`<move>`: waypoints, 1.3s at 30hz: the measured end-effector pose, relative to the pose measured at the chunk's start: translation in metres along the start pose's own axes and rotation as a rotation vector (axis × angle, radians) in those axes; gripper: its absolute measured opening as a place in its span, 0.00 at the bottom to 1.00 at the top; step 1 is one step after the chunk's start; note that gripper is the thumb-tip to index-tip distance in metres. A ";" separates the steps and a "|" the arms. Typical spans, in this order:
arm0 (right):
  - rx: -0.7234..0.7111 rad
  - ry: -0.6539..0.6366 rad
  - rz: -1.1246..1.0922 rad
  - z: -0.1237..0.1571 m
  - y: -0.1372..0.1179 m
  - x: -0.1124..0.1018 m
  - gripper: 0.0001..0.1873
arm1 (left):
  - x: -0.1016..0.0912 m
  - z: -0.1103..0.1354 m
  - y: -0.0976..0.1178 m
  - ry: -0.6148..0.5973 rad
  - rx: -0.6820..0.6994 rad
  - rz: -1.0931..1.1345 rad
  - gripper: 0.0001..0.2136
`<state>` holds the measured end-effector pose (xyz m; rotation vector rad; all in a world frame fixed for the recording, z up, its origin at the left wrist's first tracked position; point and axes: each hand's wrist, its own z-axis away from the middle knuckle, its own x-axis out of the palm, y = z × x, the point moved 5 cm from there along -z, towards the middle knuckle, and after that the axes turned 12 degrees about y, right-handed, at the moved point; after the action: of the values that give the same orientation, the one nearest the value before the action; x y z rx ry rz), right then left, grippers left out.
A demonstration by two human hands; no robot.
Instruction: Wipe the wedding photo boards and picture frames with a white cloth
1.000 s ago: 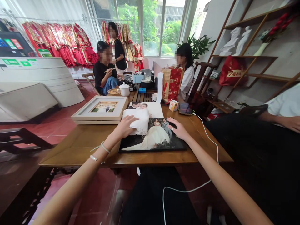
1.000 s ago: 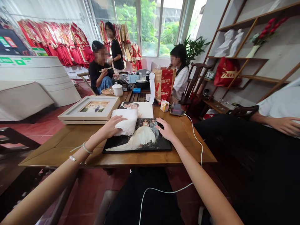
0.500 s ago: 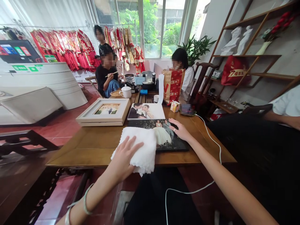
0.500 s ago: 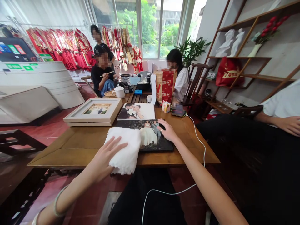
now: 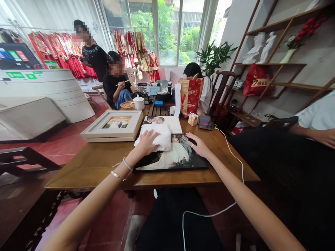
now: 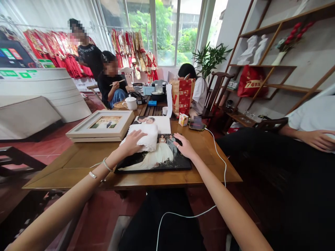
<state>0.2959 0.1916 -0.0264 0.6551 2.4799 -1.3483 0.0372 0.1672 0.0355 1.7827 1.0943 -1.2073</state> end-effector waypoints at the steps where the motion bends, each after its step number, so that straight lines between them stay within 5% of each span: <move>1: 0.001 0.002 0.001 0.000 0.000 0.000 0.21 | -0.001 0.001 0.001 -0.001 -0.004 -0.005 0.22; 17: -0.001 0.006 0.009 -0.001 -0.001 0.004 0.21 | -0.035 0.119 0.068 -0.262 0.064 -0.002 0.38; 21: 0.000 0.003 0.005 -0.001 -0.001 0.004 0.21 | -0.033 0.100 0.066 -0.216 0.056 -0.017 0.36; 32: -0.022 0.002 0.022 -0.001 0.000 0.001 0.21 | 0.004 -0.016 0.022 -0.072 -0.036 -0.010 0.23; 35: -0.021 0.006 0.026 -0.001 -0.001 0.002 0.21 | 0.007 -0.024 0.021 -0.062 -0.061 -0.022 0.23; 39: -0.019 0.014 0.021 -0.002 -0.001 0.003 0.21 | 0.004 0.001 0.036 -0.078 -0.054 -0.041 0.26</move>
<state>0.2928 0.1933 -0.0258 0.6860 2.4863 -1.3161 0.0705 0.1528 0.0348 1.6656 1.1128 -1.2498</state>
